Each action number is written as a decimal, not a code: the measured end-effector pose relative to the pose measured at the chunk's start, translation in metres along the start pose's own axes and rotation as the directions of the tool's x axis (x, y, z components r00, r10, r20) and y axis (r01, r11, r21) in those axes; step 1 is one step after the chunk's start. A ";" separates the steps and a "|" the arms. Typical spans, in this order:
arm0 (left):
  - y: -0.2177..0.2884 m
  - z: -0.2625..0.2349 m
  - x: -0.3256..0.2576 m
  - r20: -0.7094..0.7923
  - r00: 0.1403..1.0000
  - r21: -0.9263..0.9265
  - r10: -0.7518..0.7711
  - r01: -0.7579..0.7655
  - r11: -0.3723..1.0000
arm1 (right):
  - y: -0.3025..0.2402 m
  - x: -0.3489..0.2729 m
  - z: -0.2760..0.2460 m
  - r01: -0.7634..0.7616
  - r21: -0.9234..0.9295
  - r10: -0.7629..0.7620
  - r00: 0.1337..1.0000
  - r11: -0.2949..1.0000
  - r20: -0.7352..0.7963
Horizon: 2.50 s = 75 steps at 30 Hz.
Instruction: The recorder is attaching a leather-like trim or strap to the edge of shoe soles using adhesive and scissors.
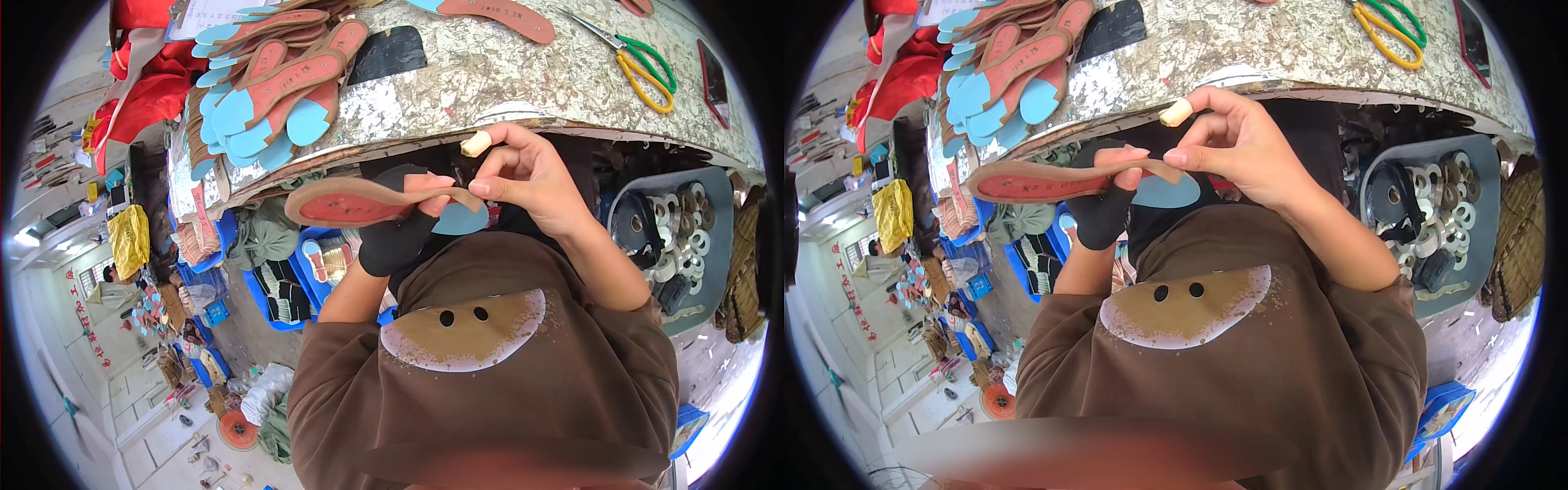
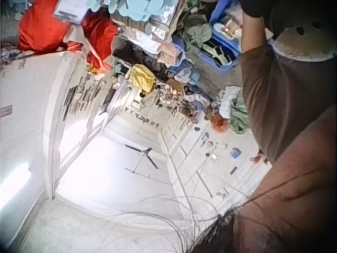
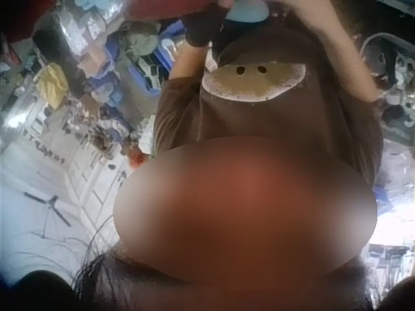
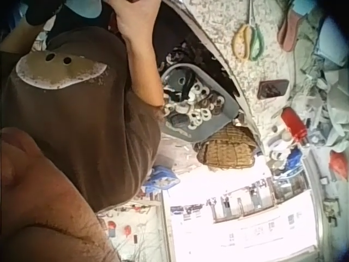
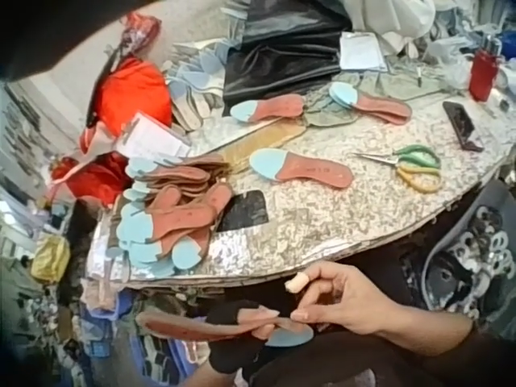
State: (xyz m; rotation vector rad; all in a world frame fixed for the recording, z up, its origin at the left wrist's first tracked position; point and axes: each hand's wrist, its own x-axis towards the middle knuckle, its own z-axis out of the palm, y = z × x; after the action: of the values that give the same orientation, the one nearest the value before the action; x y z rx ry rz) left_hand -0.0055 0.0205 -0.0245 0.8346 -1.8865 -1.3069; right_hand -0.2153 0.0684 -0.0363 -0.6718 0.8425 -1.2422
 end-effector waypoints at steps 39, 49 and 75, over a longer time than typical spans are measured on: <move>-0.018 0.000 0.014 0.029 0.990 0.140 -0.141 0.135 0.981 | 0.040 0.008 0.000 0.255 -0.610 -0.215 0.967 0.750 0.140; -0.046 -0.034 0.051 -0.199 0.969 0.483 0.149 -0.036 0.875 | 0.038 0.006 0.002 0.435 -0.819 -0.452 0.856 0.373 0.249; 0.001 -0.049 0.072 0.549 0.792 0.665 0.269 -0.608 0.433 | -0.114 -0.177 -0.357 -0.372 -0.851 -0.899 0.089 0.370 -0.430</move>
State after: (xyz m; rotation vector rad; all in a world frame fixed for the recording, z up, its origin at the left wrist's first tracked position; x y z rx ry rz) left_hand -0.0058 -0.0621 0.0015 0.4010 -2.8391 -0.1407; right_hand -0.5949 0.2210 -0.1032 -0.8697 2.9257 -1.6203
